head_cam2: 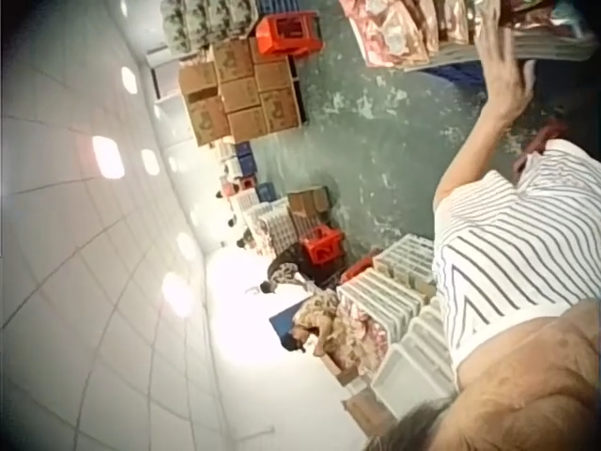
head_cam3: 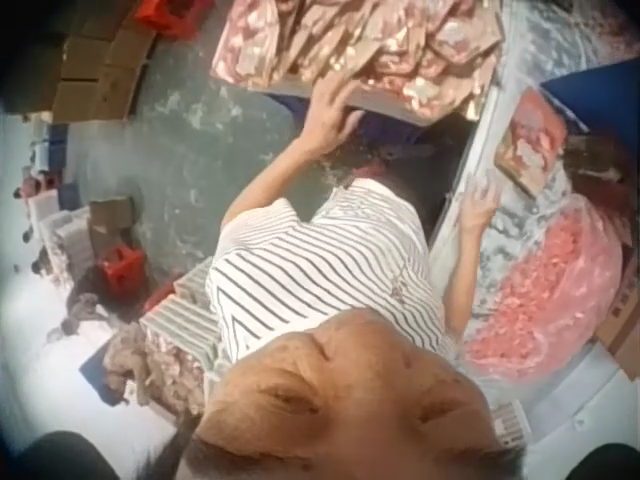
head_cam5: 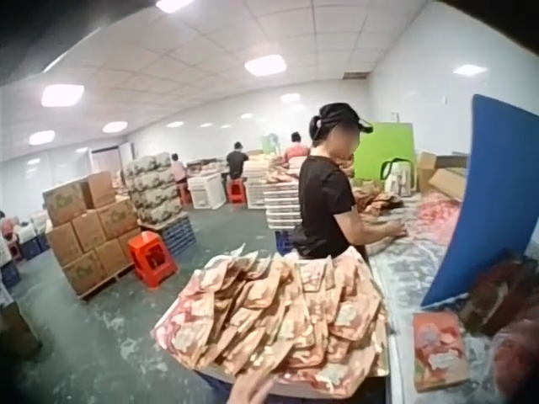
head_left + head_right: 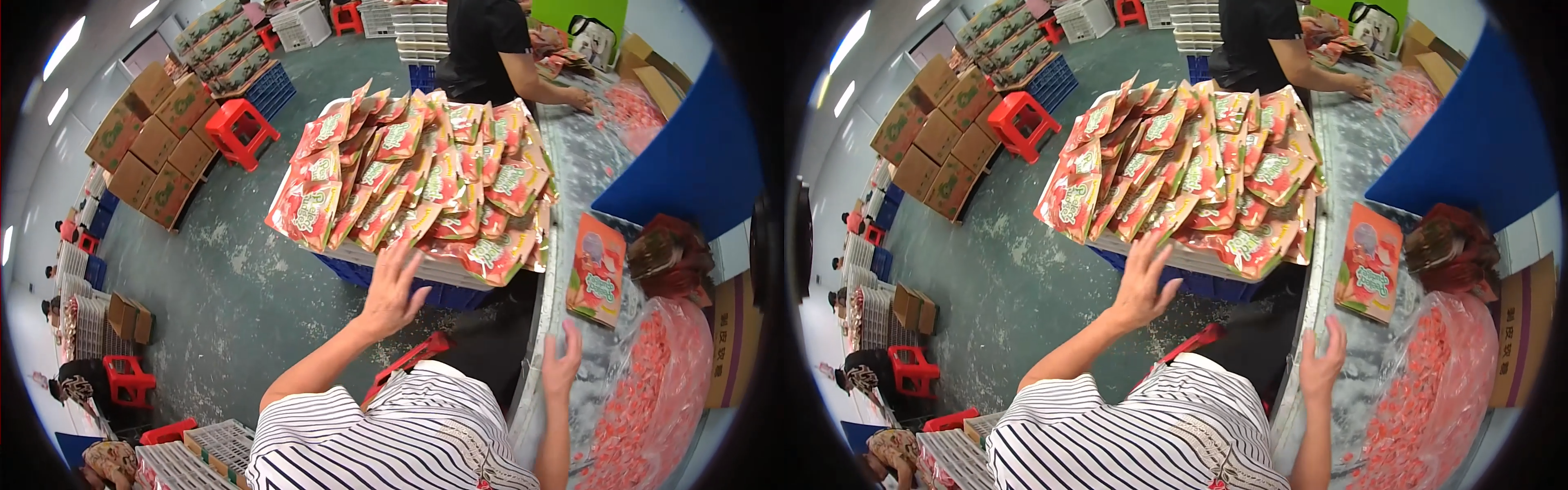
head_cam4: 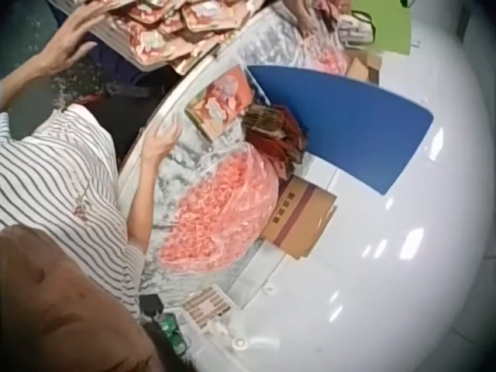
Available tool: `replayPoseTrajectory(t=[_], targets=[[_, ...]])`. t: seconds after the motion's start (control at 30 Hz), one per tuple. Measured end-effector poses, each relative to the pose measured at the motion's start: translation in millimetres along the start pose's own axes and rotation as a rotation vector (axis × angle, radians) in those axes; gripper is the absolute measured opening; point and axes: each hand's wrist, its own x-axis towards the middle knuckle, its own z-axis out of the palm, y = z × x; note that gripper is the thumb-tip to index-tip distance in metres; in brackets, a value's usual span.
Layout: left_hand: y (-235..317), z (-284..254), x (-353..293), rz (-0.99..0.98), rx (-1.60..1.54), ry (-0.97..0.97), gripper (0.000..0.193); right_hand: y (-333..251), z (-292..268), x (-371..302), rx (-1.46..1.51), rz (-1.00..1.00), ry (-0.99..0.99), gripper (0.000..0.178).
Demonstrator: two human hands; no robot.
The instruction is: Manually filling and sealing bags with small candy pieces at a workbench.
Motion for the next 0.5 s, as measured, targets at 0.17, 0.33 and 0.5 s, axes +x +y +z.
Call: replayPoseTrajectory(t=[0.17, 0.33, 0.5], targets=[[-47, -14, -21, -0.121, 0.276, -0.045, 0.083, -90, 42, 85, 0.58, 0.053, -0.278, 0.041], [-81, -32, -23, -0.257, 0.225, 0.005, 0.093, -120, 108, 150, 0.552, 0.128, -0.422, 0.052], [-163, -69, -1, -0.449, 0.268, 0.175, 0.08, -138, 136, 176, 0.627, 0.409, -0.478, 0.06]])
